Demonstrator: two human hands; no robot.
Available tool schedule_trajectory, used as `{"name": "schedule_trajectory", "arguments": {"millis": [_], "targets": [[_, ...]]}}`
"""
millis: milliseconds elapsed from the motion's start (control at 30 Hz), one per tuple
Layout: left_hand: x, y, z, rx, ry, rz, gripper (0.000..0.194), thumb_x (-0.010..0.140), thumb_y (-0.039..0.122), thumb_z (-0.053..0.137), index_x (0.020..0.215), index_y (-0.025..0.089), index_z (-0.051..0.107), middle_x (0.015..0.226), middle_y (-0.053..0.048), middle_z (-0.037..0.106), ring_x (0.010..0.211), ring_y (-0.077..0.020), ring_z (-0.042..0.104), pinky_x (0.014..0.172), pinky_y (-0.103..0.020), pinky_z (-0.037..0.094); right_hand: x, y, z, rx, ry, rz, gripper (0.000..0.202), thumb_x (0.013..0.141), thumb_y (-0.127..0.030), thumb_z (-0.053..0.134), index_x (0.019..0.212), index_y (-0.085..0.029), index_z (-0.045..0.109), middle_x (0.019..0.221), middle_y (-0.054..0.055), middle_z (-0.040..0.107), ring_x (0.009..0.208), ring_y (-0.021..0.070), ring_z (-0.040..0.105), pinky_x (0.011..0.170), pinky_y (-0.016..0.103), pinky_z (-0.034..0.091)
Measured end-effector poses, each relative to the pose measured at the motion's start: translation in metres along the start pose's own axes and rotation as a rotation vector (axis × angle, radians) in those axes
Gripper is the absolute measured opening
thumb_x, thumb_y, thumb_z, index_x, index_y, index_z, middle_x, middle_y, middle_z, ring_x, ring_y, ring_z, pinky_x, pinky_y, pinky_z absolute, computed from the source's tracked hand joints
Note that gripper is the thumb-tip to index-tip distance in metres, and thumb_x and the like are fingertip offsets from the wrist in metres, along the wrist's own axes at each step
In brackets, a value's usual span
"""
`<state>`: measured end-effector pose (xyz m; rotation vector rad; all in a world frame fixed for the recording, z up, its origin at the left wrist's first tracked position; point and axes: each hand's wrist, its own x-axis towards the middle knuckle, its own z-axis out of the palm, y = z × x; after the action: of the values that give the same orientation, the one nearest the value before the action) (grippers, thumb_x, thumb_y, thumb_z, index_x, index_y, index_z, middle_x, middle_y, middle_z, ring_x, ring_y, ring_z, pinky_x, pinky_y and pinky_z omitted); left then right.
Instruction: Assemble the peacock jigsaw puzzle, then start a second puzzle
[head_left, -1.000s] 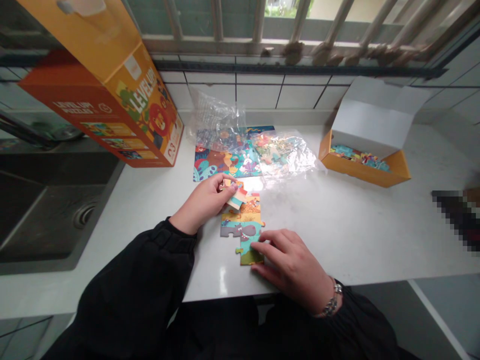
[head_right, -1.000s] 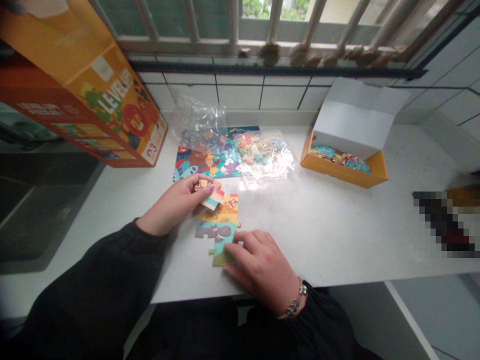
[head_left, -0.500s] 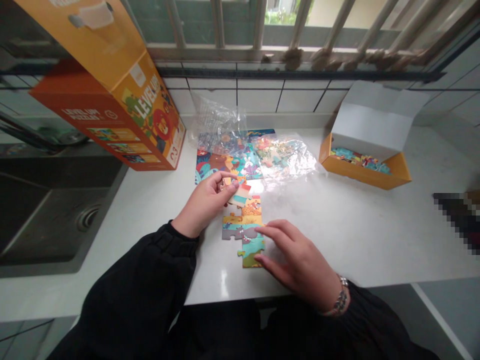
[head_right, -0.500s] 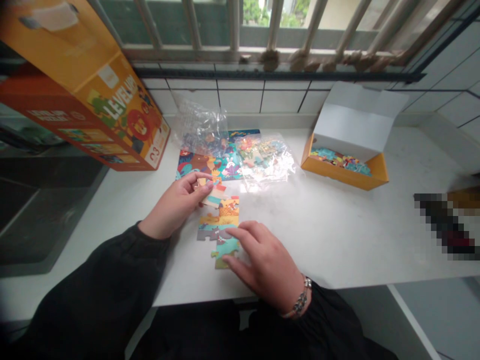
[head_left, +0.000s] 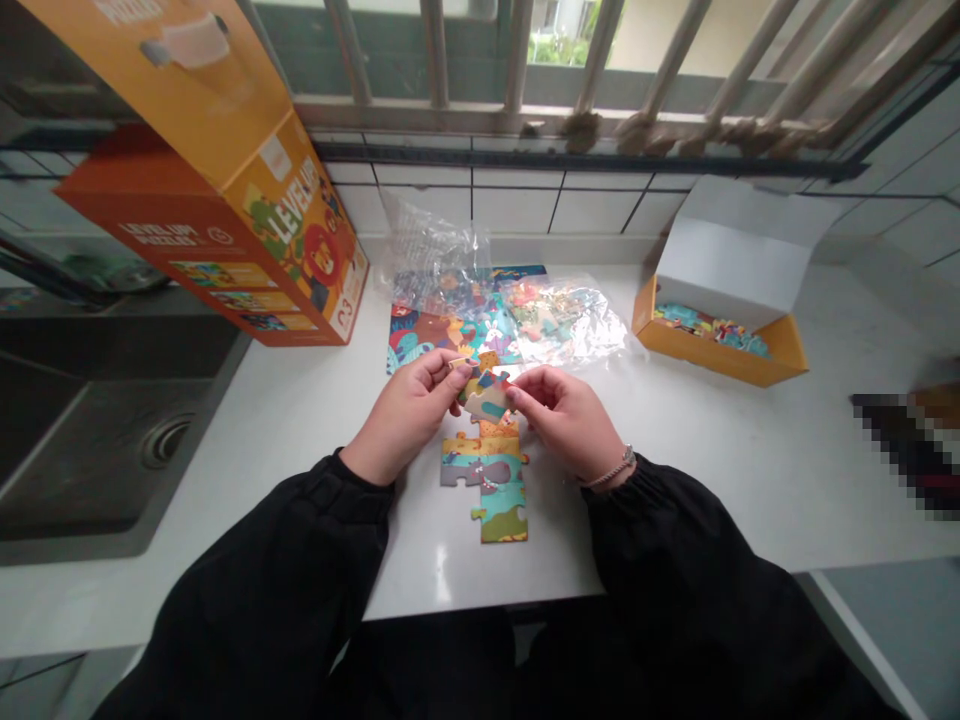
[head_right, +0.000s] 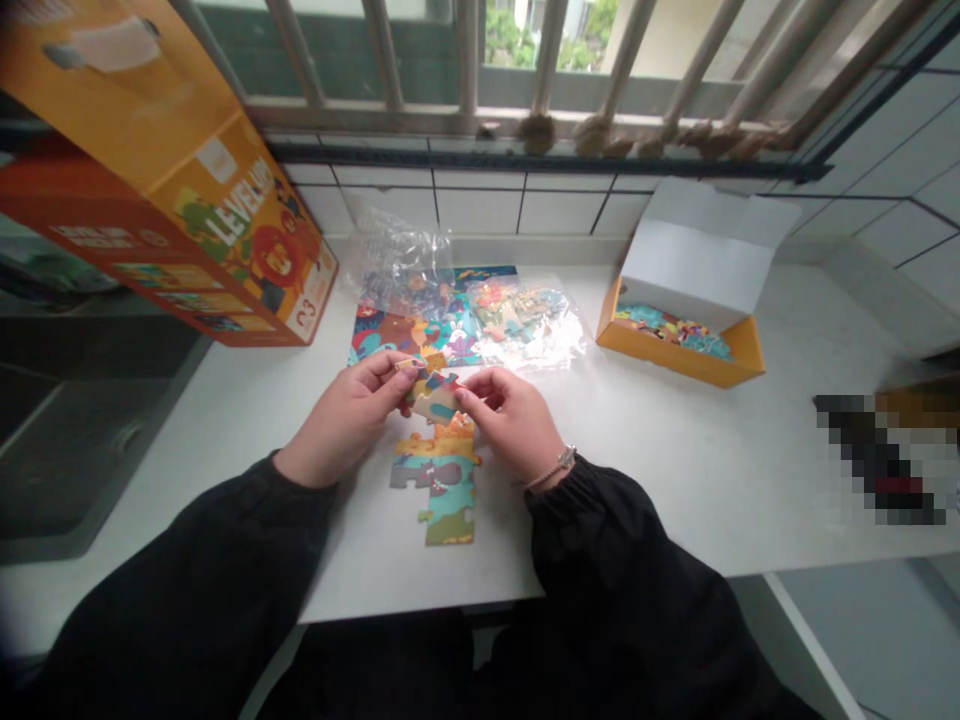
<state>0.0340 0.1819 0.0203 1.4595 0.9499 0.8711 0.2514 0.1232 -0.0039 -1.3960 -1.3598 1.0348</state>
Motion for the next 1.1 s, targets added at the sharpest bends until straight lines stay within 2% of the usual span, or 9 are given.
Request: {"name": "schedule_trajectory", "arguments": {"millis": [167,333,467,567,667,800,867,967,1100], "targets": [[0.001,-0.002,-0.001,0.005,0.018,0.001,0.030,0.104,0.050,0.066,0.103,0.020,0.068,0.096,-0.001,0.064,0.075,-0.0122,0.059,0.071,-0.026,0.052,0.002,-0.003,-0.009,0.079,0.094,0.017,0.046,0.097,-0.068,0.068,0.101,-0.022,0.068,0.086,0.001,0.069,0.069,0.0149,0.060,0.063,0.028,0.052],[0.001,-0.004,-0.005,0.029,-0.004,-0.038,0.026,0.103,0.043,0.065,0.115,0.020,0.070,0.106,-0.004,0.067,0.081,-0.0132,0.061,0.070,-0.026,0.051,0.003,-0.001,-0.015,-0.130,0.223,-0.050,0.042,0.104,-0.062,0.057,0.093,-0.022,0.065,0.085,0.001,0.070,0.075,0.0167,0.062,0.070,0.029,0.048],[0.003,-0.006,-0.013,0.089,-0.023,-0.059,0.036,0.101,0.042,0.069,0.131,0.023,0.062,0.086,0.003,0.061,0.072,-0.0125,0.057,0.064,-0.024,0.045,0.002,-0.002,-0.016,-0.233,0.203,-0.076,0.044,0.107,-0.061,0.054,0.087,-0.023,0.062,0.076,-0.001,0.066,0.071,0.0164,0.060,0.068,0.029,0.042],[0.005,-0.006,-0.020,0.107,-0.020,-0.083,0.033,0.099,0.043,0.072,0.121,0.024,0.056,0.079,0.006,0.057,0.063,-0.0110,0.050,0.058,-0.023,0.039,0.002,-0.003,-0.015,-0.311,0.185,-0.076,0.046,0.107,-0.061,0.054,0.083,-0.023,0.063,0.071,-0.002,0.063,0.067,0.0158,0.056,0.066,0.029,0.038],[0.005,-0.003,-0.026,0.216,-0.096,-0.088,0.026,0.100,0.045,0.068,0.106,0.022,0.059,0.079,0.005,0.055,0.059,-0.0098,0.046,0.054,-0.023,0.034,0.002,-0.003,-0.015,-0.367,0.167,-0.060,0.045,0.106,-0.059,0.055,0.081,-0.023,0.063,0.070,-0.001,0.064,0.066,0.0161,0.056,0.066,0.030,0.037],[0.004,-0.002,-0.034,0.314,-0.171,-0.096,0.026,0.105,0.048,0.060,0.115,0.024,0.058,0.077,0.006,0.057,0.055,-0.0115,0.044,0.052,-0.024,0.032,0.002,-0.002,-0.015,-0.393,0.150,-0.040,0.043,0.105,-0.057,0.055,0.080,-0.023,0.063,0.070,-0.001,0.065,0.066,0.0166,0.059,0.066,0.030,0.038],[0.004,-0.003,-0.038,0.420,-0.194,-0.070,0.027,0.106,0.049,0.057,0.120,0.025,0.058,0.078,0.005,0.061,0.059,-0.0137,0.050,0.055,-0.025,0.037,0.002,-0.003,-0.014,-0.403,0.135,-0.034,0.042,0.105,-0.056,0.055,0.080,-0.024,0.063,0.070,-0.001,0.066,0.066,0.0168,0.060,0.066,0.031,0.038],[0.006,-0.005,-0.042,0.631,-0.273,0.040,0.027,0.105,0.047,0.057,0.112,0.024,0.069,0.095,-0.002,0.074,0.082,-0.0193,0.066,0.074,-0.030,0.050,0.003,-0.004,-0.012,-0.422,0.111,-0.032,0.041,0.105,-0.054,0.055,0.079,-0.024,0.064,0.070,0.000,0.067,0.066,0.0171,0.061,0.066,0.031,0.038],[0.007,-0.007,-0.039,0.700,-0.322,0.131,0.028,0.107,0.040,0.053,0.109,0.024,0.076,0.110,-0.003,0.080,0.099,-0.0226,0.072,0.091,-0.034,0.054,0.003,-0.004,-0.011,-0.457,0.092,-0.020,0.040,0.105,-0.052,0.056,0.079,-0.023,0.065,0.072,0.001,0.069,0.067,0.0175,0.061,0.067,0.031,0.038]]}}
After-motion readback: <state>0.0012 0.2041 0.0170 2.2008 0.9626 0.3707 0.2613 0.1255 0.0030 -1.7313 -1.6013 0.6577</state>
